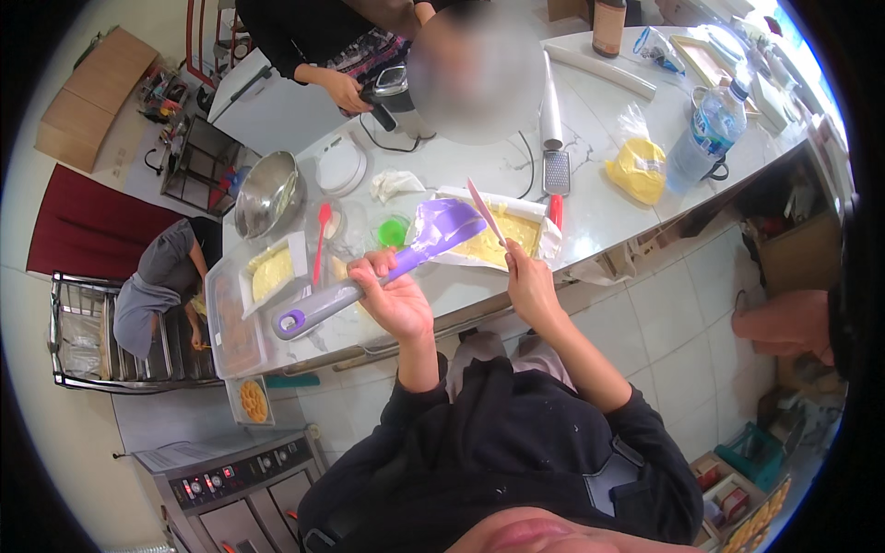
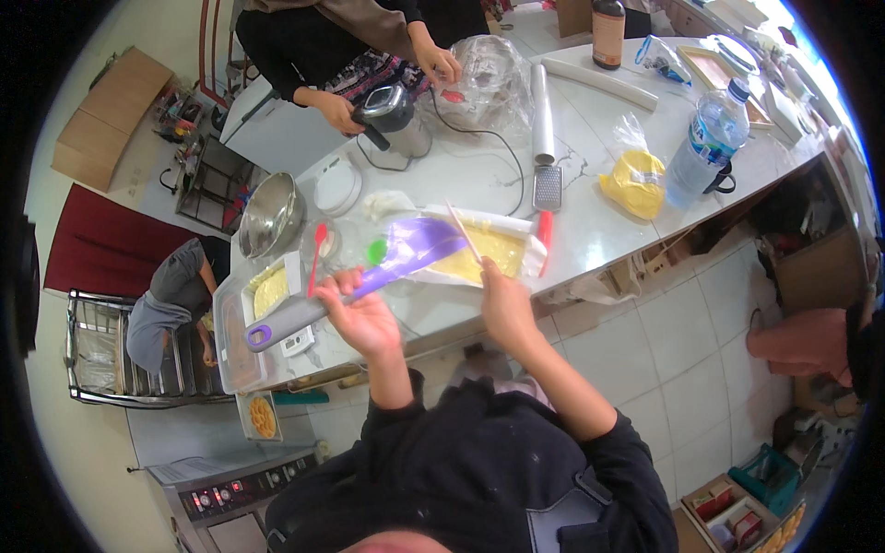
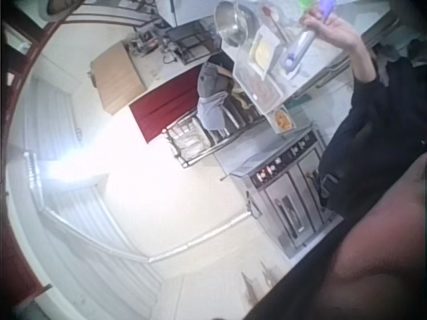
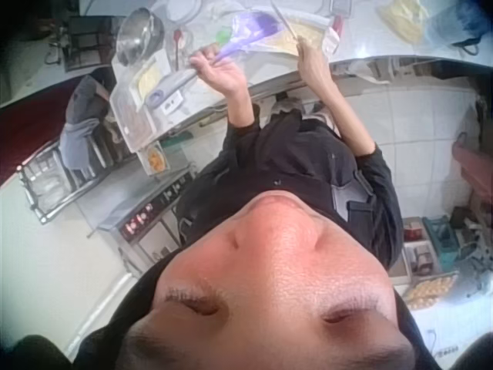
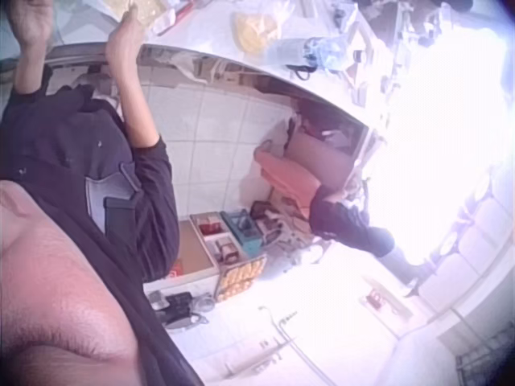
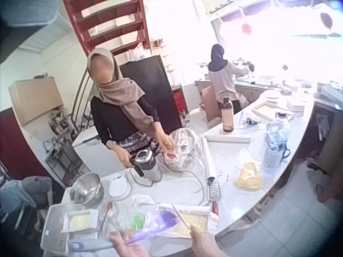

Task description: The person scrapes batter from a small ladle into a parchment-lined loaf pan using a spatula, smooths the batter in the pan using spatulas, and adjusts the baking paper and pan by hand.

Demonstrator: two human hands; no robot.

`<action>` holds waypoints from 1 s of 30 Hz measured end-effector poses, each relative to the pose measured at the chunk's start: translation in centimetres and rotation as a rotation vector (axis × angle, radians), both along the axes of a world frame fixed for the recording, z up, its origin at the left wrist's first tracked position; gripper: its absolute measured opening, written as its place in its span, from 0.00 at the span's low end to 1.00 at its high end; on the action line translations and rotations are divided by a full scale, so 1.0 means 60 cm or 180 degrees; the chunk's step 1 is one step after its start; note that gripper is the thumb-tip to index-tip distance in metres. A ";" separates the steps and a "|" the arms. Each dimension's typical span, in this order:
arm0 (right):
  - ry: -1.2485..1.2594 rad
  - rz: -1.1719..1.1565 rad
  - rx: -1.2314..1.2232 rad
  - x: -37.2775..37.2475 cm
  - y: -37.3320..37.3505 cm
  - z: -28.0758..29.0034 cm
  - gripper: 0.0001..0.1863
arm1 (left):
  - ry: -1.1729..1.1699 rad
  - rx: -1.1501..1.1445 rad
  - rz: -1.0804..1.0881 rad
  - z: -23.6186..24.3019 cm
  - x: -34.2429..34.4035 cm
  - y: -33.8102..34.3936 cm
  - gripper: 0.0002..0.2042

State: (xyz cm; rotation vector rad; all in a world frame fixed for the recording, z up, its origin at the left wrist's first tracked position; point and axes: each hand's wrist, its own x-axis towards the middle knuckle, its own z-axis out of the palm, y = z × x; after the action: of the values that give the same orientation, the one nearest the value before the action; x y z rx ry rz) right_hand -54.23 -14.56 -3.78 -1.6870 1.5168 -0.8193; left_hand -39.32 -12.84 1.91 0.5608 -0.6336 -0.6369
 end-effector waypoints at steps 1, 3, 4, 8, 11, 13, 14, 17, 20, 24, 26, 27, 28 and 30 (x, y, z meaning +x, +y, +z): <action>-0.0008 0.0001 -0.0005 0.002 0.005 0.010 0.14 | -0.0050 0.0029 0.0039 0.000 0.001 -0.002 0.14; -0.0167 0.0248 -0.0243 0.017 0.030 0.026 0.14 | -0.0073 0.0085 0.0083 -0.006 0.000 -0.007 0.14; -0.0169 0.0234 -0.0245 0.023 0.039 0.022 0.14 | -0.0093 0.0139 0.0114 -0.009 -0.003 -0.010 0.14; -0.0456 0.0348 -0.0840 0.036 0.038 0.000 0.15 | -0.0122 0.0089 0.0044 -0.007 -0.012 -0.013 0.13; 0.0017 0.0070 -0.0187 0.014 0.005 -0.022 0.15 | -0.0135 0.0062 -0.0039 -0.004 -0.014 -0.009 0.14; -0.0018 0.0034 -0.0140 0.002 0.004 -0.027 0.15 | -0.0171 0.0034 -0.0018 -0.007 -0.011 -0.008 0.14; -0.0047 0.0005 -0.0091 -0.001 0.003 -0.028 0.15 | -0.0174 0.0034 -0.0017 -0.008 -0.010 -0.008 0.14; -0.0263 0.0120 -0.0420 0.012 0.041 -0.006 0.15 | -0.0184 0.0101 0.0072 -0.012 -0.011 -0.010 0.14; -0.0537 0.0352 -0.0765 0.033 0.074 -0.001 0.17 | -0.0205 0.0231 0.0214 -0.017 -0.015 -0.015 0.14; -0.0149 0.0334 -0.0478 0.035 0.053 -0.016 0.16 | -0.0157 0.0147 0.0132 -0.011 -0.022 -0.013 0.14; 0.0024 0.0301 -0.0244 0.019 0.031 -0.030 0.19 | -0.0137 0.0076 0.0072 -0.009 -0.021 -0.010 0.14; 0.0191 0.0271 -0.0007 0.009 0.022 -0.034 0.21 | -0.0156 0.0064 0.0051 -0.008 -0.019 -0.008 0.14; 0.0191 0.0278 -0.0012 0.002 0.016 -0.033 0.21 | -0.0176 0.0053 0.0041 -0.008 -0.017 -0.007 0.14; 0.0281 0.0209 0.0347 -0.009 0.011 -0.020 0.20 | -0.0174 0.0053 0.0053 -0.007 -0.014 -0.004 0.14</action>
State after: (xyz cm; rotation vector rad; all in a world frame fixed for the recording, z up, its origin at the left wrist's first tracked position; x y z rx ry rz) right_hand -54.79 -13.93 -4.98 -1.7021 1.5285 -0.6239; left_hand -40.14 -13.08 1.48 0.6000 -0.6747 -0.6134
